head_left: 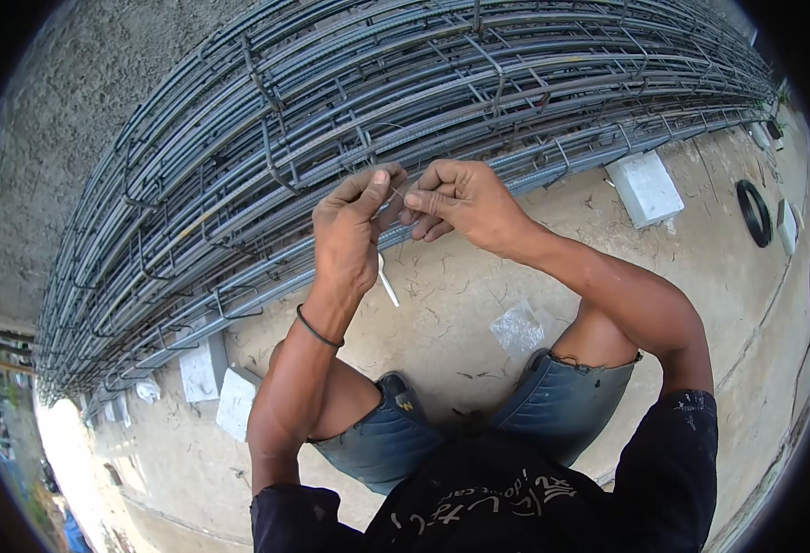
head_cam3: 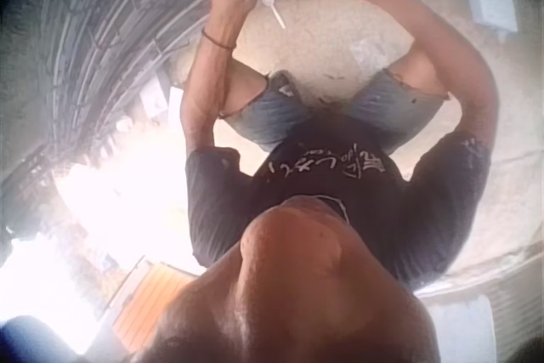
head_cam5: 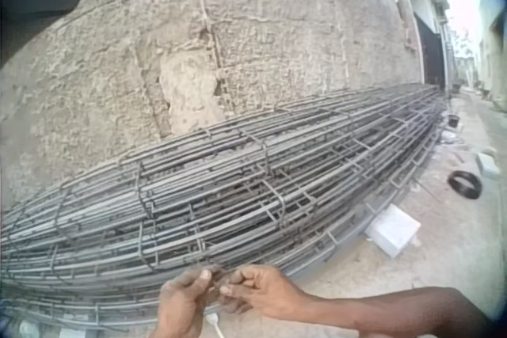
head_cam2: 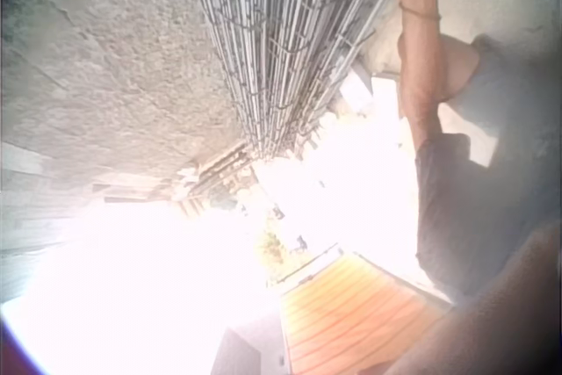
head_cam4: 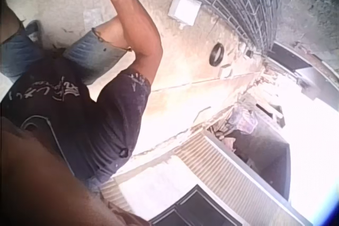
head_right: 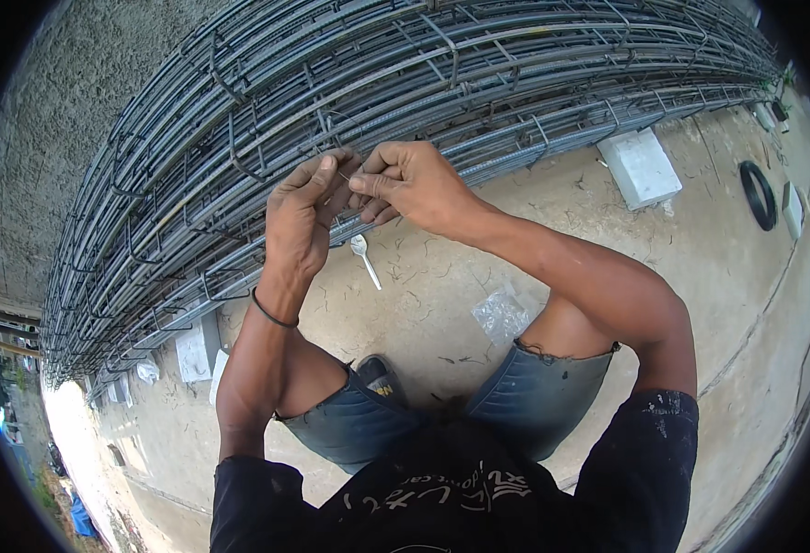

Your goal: The person secures reinforcement bars by wrapping wire around the junctions and twisting it with pliers.

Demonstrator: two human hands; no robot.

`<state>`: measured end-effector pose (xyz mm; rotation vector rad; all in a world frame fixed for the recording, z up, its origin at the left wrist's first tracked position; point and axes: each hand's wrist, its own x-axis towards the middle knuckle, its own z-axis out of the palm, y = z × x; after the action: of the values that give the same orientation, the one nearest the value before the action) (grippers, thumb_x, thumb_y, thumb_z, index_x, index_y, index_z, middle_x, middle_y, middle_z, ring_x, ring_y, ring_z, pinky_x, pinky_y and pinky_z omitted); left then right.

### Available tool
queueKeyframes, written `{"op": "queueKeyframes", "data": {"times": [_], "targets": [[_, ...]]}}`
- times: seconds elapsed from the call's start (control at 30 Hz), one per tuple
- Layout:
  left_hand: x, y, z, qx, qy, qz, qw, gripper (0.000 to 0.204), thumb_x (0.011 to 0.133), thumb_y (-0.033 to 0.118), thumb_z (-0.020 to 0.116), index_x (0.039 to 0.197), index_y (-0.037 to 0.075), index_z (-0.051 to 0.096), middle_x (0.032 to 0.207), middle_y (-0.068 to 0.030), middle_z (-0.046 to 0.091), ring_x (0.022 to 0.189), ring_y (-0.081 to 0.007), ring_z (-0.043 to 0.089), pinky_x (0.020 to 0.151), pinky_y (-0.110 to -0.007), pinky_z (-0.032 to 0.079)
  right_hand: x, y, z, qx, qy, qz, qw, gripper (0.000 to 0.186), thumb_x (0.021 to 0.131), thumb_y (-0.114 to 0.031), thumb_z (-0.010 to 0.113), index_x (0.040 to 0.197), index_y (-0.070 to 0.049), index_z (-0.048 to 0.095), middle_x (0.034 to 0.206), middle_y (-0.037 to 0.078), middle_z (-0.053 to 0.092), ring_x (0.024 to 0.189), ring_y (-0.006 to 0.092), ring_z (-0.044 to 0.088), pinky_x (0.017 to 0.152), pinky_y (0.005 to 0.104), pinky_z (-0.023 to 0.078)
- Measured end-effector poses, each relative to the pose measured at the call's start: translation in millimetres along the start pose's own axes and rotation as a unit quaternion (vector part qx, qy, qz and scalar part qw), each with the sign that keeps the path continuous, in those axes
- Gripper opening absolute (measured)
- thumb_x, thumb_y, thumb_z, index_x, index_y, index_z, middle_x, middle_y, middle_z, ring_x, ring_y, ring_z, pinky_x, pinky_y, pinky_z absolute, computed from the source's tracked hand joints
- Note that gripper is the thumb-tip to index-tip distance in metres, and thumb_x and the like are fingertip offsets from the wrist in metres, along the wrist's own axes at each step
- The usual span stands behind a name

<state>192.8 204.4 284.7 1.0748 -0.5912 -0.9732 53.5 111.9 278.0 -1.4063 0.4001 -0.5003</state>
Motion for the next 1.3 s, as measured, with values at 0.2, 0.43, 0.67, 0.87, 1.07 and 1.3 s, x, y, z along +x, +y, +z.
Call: {"op": "queueKeyframes", "data": {"times": [0.2,0.43,0.67,0.87,1.07,1.3], "targets": [[-13,-2,10,0.155,-0.028,-0.035,0.987,0.029,0.096,0.012,0.049,0.12,-0.003,0.05,0.094,-0.0144,0.066,0.082,-0.0209,0.067,0.073,-0.033,0.057,0,6,-4,-0.097,0.031,-0.082,0.991,0.014,0.086,-0.01,0.066,0.089,0.003,0.063,0.079,0.008,0.066,0.073,0.0108,0.063,0.065,0.0244,0.052],[-14,-3,7,0.158,-0.061,-0.067,0.983,0.029,0.097,0.013,0.046,0.12,-0.004,0.05,0.093,-0.0129,0.064,0.076,-0.0185,0.067,0.069,-0.03,0.058,0,4,-10,-0.216,0.037,-0.083,0.972,0.017,0.081,-0.013,0.073,0.085,0.0,0.063,0.075,0.004,0.064,0.069,0.0055,0.055,0.06,0.0221,0.044],[-12,8,-3,0.153,-0.162,-0.087,0.971,0.023,0.094,0.006,0.047,0.112,-0.005,0.057,0.077,-0.0064,0.059,0.059,-0.0119,0.057,0.057,-0.026,0.055,4,3,-24,-0.016,0.044,-0.032,0.998,0.016,0.08,-0.013,0.073,0.083,-0.002,0.063,0.071,0.003,0.063,0.062,0.0065,0.055,0.055,0.0225,0.046],[-9,3,-9,0.238,-0.187,-0.117,0.946,0.019,0.093,0.003,0.05,0.105,-0.007,0.06,0.072,-0.0067,0.061,0.058,-0.0111,0.057,0.051,-0.024,0.05,-3,-2,-30,-0.17,-0.041,0.024,0.984,0.018,0.081,-0.014,0.072,0.089,-0.001,0.062,0.071,0.003,0.062,0.061,0.0077,0.057,0.054,0.0222,0.047],[-12,6,-12,0.261,-0.13,-0.072,0.954,0.018,0.092,0.002,0.052,0.104,-0.008,0.06,0.071,-0.0077,0.062,0.054,-0.0109,0.055,0.05,-0.024,0.048,-6,-15,-33,-0.04,-0.016,-0.044,0.998,0.018,0.085,-0.016,0.069,0.091,0.0,0.063,0.075,0.005,0.065,0.065,0.0095,0.061,0.058,0.0234,0.052],[-17,-1,-8,0.279,-0.171,-0.089,0.941,0.017,0.092,0.001,0.051,0.103,-0.008,0.06,0.071,-0.0086,0.061,0.056,-0.0121,0.055,0.054,-0.024,0.047,-9,-12,-29,-0.108,-0.026,-0.035,0.993,0.018,0.086,-0.016,0.067,0.09,0.001,0.069,0.073,0.006,0.067,0.065,0.0098,0.062,0.056,0.0232,0.051]]}}
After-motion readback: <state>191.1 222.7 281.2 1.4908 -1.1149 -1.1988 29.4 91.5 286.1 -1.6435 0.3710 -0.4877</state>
